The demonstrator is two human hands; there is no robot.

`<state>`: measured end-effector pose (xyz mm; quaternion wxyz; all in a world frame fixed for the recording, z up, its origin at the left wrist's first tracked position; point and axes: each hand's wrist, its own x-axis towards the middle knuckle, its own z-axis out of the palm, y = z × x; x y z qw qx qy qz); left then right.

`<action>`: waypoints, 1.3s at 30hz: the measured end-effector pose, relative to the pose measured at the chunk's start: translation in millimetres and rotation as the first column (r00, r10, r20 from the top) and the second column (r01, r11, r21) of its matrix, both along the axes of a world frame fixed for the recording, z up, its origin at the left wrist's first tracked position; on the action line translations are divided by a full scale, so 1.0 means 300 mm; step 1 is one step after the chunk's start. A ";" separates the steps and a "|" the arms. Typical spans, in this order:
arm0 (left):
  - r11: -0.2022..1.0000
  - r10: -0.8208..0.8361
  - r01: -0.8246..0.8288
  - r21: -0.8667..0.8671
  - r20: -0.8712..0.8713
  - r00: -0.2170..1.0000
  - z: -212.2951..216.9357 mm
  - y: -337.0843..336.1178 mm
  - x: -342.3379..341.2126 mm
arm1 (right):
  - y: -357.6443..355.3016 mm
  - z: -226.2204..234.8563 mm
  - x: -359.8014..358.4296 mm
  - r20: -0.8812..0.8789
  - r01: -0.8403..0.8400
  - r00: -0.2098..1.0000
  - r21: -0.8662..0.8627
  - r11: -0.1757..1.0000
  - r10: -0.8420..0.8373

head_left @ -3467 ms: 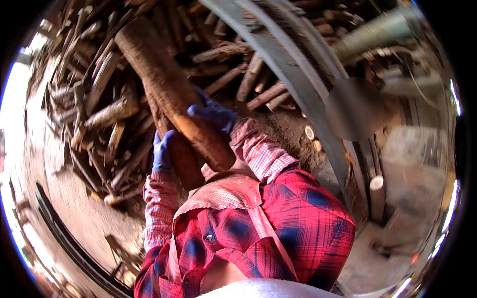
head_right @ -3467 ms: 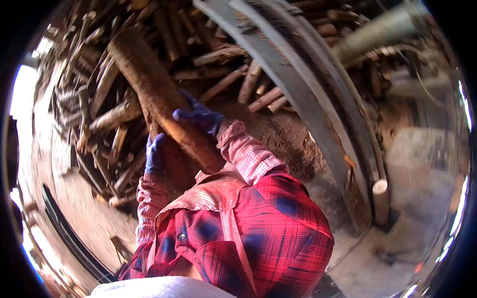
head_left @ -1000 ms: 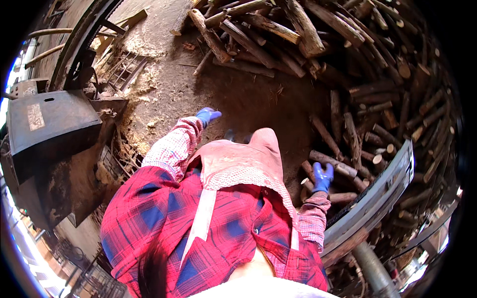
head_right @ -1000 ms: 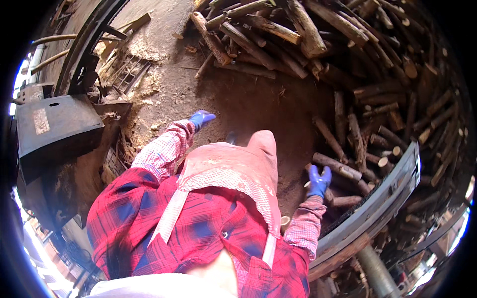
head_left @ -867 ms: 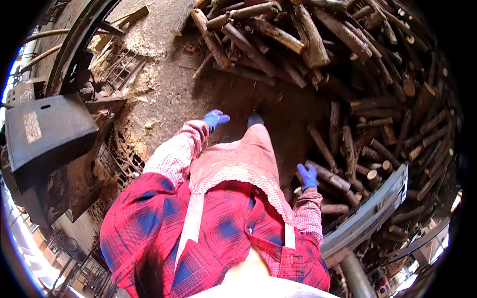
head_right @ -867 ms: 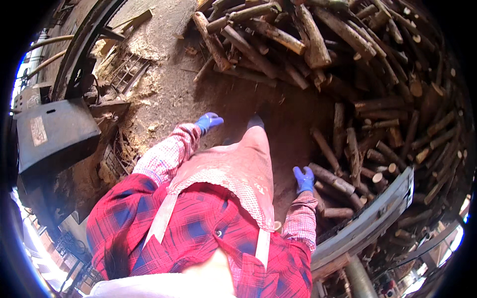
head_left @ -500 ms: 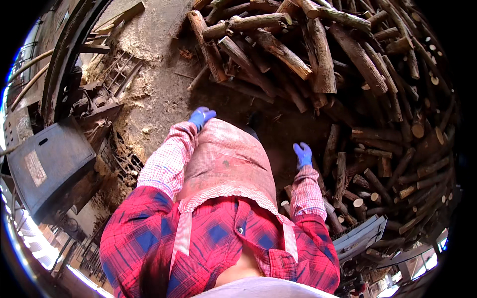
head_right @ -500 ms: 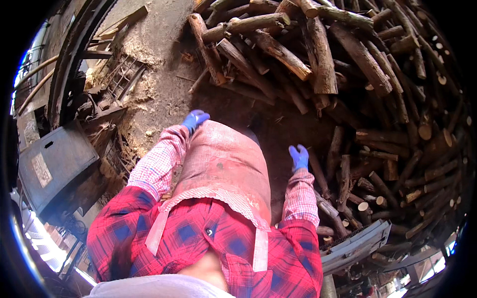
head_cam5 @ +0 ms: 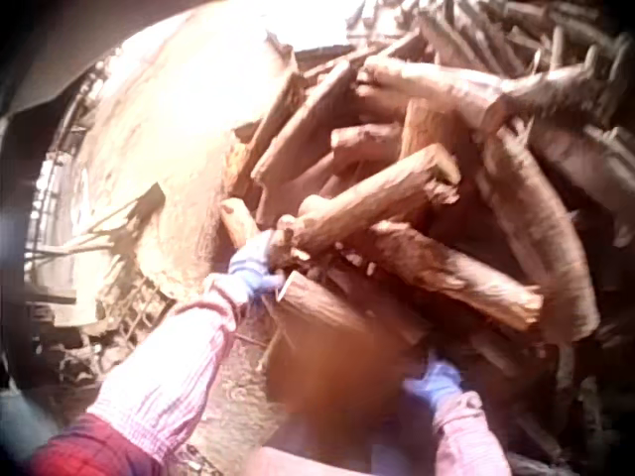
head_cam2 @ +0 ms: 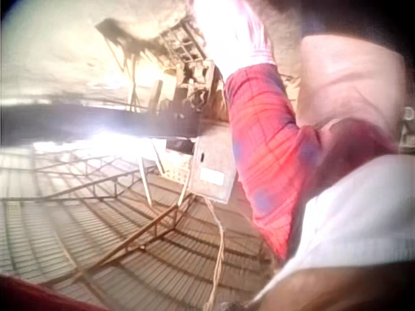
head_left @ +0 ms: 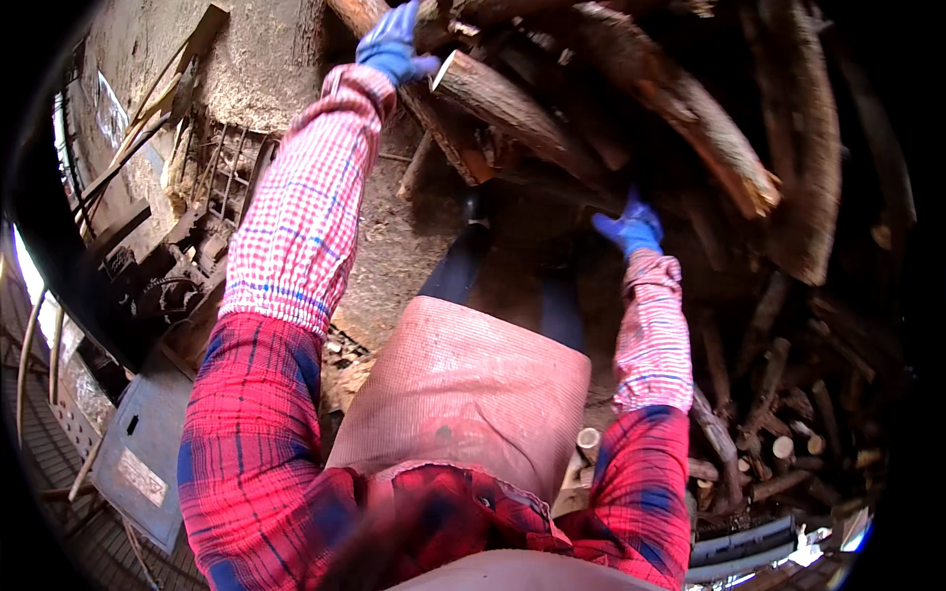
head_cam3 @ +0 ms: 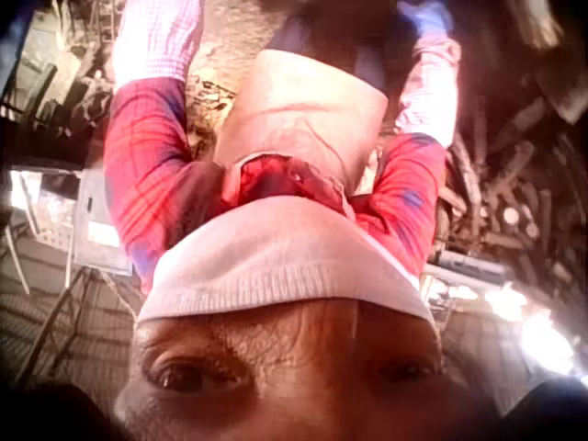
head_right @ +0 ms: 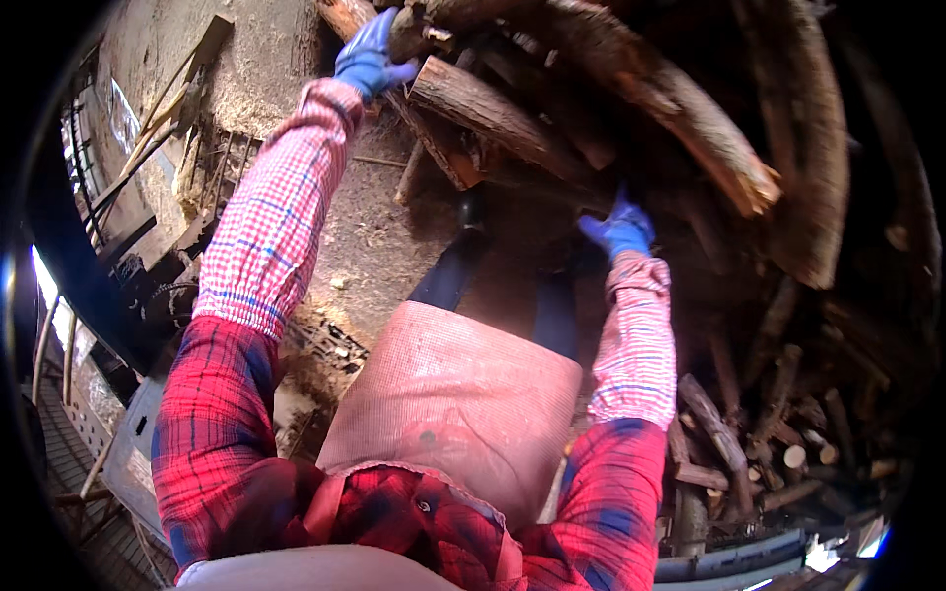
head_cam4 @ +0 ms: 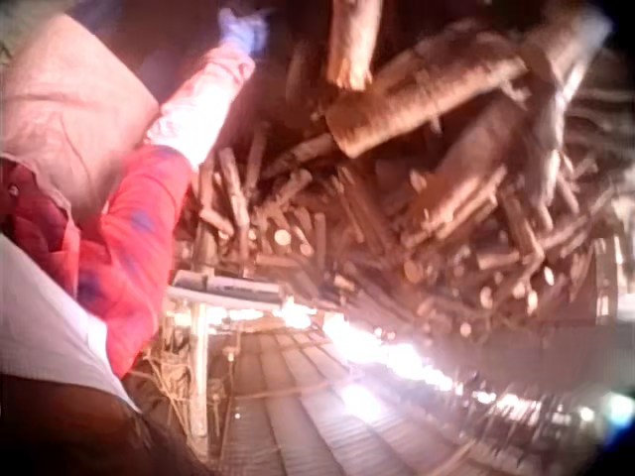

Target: The person picks up logs from a large pile and places them into a mechanical wood splitter. They handle the logs one by one, positioning them on the splitter's platform and pushing them through the machine to cut them into smaller pieces. The split wood falls onto the ground below, accumulating in a pile of sawdust and wood chips.

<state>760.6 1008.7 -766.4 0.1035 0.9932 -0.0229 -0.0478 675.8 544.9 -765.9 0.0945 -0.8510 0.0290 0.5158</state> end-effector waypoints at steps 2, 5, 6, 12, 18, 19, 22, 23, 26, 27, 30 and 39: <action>0.929 -0.015 -0.040 -0.369 -0.145 0.989 -0.043 -0.060 0.128 | -0.045 -0.238 -0.034 0.266 -0.165 0.954 0.073 0.984 0.140; 0.775 -0.073 -0.095 -0.625 -0.237 0.969 -0.110 -0.094 0.253 | -0.192 -0.499 -0.116 0.400 -0.187 0.913 0.234 0.954 0.081; 0.757 -0.033 -0.140 -0.639 -0.250 0.968 -0.104 -0.047 0.228 | -0.146 -0.472 -0.092 0.285 -0.116 0.958 0.278 0.953 0.034; 0.992 -0.008 -0.034 -0.123 -0.328 0.945 0.207 -0.164 0.136 | -0.046 0.084 -0.149 -0.042 0.085 0.996 0.260 0.962 -0.076; 0.953 -0.064 -0.205 -0.222 -0.812 0.580 0.628 -0.274 -0.077 | -0.248 0.751 -0.394 -0.756 0.910 0.386 0.218 0.352 -0.529; 0.750 -0.223 -0.454 -0.481 -0.830 0.511 0.685 -0.298 -0.151 | -0.274 0.833 -0.425 -0.751 0.923 0.371 0.232 0.308 -0.546; 0.090 -0.356 -0.819 -0.567 -0.786 0.506 0.833 -0.479 -0.393 | -0.358 1.027 -0.538 -0.710 0.925 0.374 0.329 0.188 -0.597; -0.065 -0.295 -0.852 -0.520 -0.805 0.514 0.855 -0.552 -0.453 | -0.369 1.058 -0.561 -0.708 0.921 0.373 0.359 0.149 -0.600; -0.491 -0.319 -0.667 -0.561 -0.597 0.736 0.864 -0.712 -0.687 | -0.396 1.115 -0.603 -0.691 0.904 0.308 0.426 -0.025 -0.654; -0.532 -0.402 -0.672 -0.515 -0.544 0.736 0.929 -0.756 -0.730 | -0.398 1.161 -0.603 -0.685 0.905 0.279 0.421 -0.053 -0.672; -0.419 -0.394 -0.810 -0.409 -0.722 0.568 1.154 -0.869 -0.969 | -0.445 1.295 -0.761 -0.606 0.834 0.351 0.548 -0.055 -0.714; -0.188 -0.441 -0.758 -0.624 -0.636 0.633 1.406 -1.248 -1.621 | -0.497 1.337 -1.417 -0.892 0.598 0.075 0.398 -0.696 -0.446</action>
